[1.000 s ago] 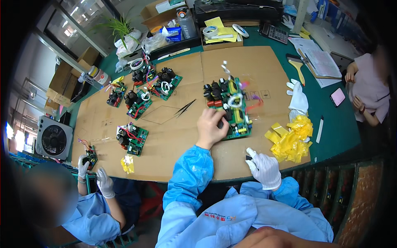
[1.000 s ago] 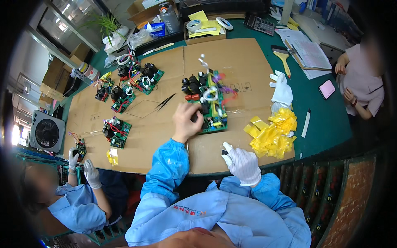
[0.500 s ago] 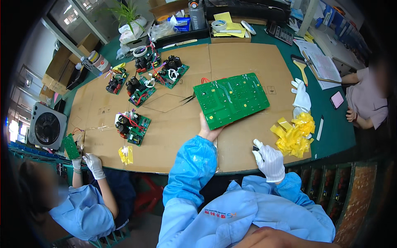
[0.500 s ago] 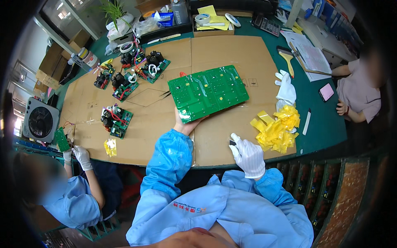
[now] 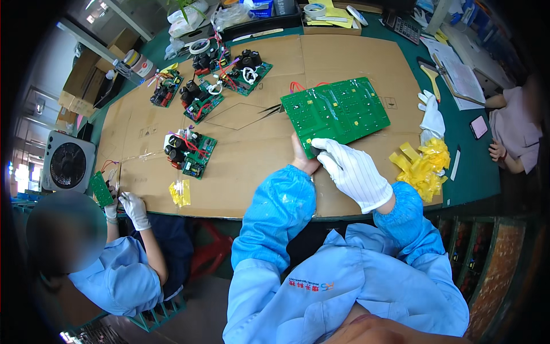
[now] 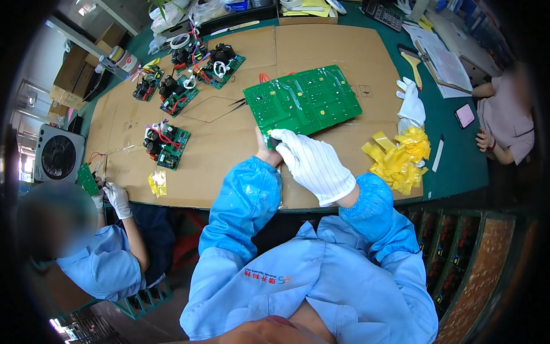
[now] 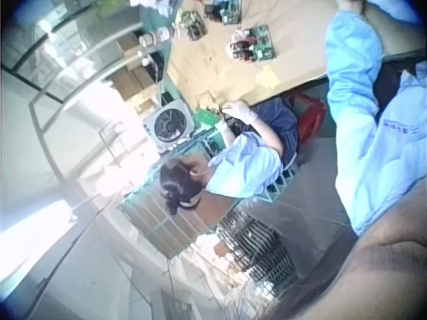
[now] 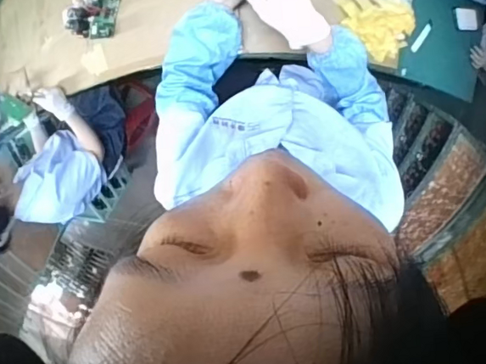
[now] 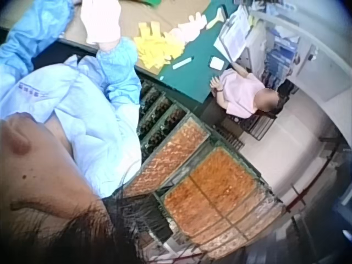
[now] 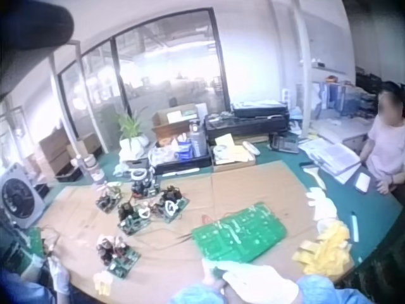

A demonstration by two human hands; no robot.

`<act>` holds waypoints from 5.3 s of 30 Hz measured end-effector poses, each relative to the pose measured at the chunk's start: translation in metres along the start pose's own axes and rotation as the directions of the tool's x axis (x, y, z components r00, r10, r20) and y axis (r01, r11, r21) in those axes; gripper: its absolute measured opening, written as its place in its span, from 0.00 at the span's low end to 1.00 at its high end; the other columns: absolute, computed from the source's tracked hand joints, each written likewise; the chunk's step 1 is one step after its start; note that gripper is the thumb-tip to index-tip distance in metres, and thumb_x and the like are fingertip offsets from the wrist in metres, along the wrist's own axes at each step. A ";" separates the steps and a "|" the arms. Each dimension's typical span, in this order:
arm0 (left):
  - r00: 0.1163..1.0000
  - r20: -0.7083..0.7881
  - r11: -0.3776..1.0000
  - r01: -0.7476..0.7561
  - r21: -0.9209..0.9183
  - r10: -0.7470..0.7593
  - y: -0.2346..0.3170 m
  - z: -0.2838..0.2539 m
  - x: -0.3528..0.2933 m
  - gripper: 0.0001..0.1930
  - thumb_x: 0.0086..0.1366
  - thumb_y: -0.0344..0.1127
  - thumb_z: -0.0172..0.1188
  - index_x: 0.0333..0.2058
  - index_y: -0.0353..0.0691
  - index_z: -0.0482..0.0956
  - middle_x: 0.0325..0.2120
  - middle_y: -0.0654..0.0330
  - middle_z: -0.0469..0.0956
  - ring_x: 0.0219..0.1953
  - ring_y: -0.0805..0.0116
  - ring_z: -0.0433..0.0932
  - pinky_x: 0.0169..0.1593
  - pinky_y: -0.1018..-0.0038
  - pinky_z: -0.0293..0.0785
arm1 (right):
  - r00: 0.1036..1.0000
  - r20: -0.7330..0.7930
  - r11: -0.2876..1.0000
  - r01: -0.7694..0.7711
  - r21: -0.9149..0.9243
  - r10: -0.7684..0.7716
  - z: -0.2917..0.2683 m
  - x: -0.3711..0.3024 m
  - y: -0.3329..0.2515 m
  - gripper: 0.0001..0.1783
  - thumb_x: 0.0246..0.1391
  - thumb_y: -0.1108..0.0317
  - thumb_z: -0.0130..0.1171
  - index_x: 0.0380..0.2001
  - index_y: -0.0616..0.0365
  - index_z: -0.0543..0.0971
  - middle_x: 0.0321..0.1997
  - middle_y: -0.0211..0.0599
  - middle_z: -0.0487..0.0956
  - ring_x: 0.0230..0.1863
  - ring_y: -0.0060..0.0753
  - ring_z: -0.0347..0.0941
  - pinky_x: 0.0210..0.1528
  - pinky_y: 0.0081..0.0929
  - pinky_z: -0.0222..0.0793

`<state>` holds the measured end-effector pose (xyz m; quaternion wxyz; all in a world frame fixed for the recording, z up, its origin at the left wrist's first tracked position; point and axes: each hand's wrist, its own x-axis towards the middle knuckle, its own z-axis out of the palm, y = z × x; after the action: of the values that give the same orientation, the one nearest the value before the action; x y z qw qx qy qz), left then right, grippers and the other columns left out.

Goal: Assembling and inspecting printed circuit boards at an industrial workbench.

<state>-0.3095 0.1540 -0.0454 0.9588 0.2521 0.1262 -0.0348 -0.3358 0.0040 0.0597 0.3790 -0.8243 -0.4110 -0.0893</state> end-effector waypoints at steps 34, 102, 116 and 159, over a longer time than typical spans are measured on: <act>0.960 0.214 0.966 -0.216 0.142 0.183 -0.010 0.003 0.000 0.34 0.71 0.55 0.43 0.63 0.34 0.67 0.57 0.47 0.74 0.55 0.52 0.78 0.60 0.58 0.76 | 0.862 -0.153 0.867 -0.446 0.223 0.483 -0.031 -0.031 0.057 0.18 0.68 0.70 0.50 0.59 0.60 0.74 0.59 0.41 0.78 0.60 0.36 0.74 0.64 0.28 0.65; 0.970 0.198 0.982 -0.163 0.093 0.142 -0.001 0.004 0.002 0.33 0.71 0.58 0.42 0.62 0.36 0.69 0.54 0.49 0.77 0.53 0.56 0.80 0.55 0.61 0.79 | 0.920 -0.170 0.858 -0.248 0.450 0.355 -0.015 0.024 0.045 0.19 0.68 0.68 0.49 0.59 0.59 0.75 0.60 0.37 0.76 0.61 0.30 0.71 0.61 0.27 0.67; 0.939 0.281 0.945 -0.260 0.198 0.199 0.001 -0.008 0.006 0.33 0.72 0.59 0.42 0.62 0.38 0.69 0.54 0.50 0.77 0.54 0.58 0.79 0.56 0.63 0.78 | 0.971 -0.210 0.988 -0.091 0.126 0.116 0.005 0.029 0.011 0.20 0.67 0.68 0.51 0.61 0.50 0.70 0.52 0.43 0.80 0.49 0.50 0.79 0.49 0.35 0.75; 0.938 0.302 0.970 -0.214 0.112 0.172 0.003 0.005 0.000 0.33 0.72 0.55 0.41 0.67 0.38 0.63 0.62 0.49 0.70 0.61 0.51 0.73 0.64 0.54 0.71 | 0.893 -0.339 0.955 -0.283 0.087 0.296 -0.022 0.033 0.109 0.20 0.65 0.62 0.53 0.60 0.43 0.74 0.43 0.44 0.82 0.33 0.48 0.78 0.40 0.41 0.73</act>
<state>-0.3077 0.1543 -0.0392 0.9451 0.3236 -0.0440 0.0142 -0.2302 -0.0323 0.0302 0.4690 -0.8406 -0.2117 -0.1691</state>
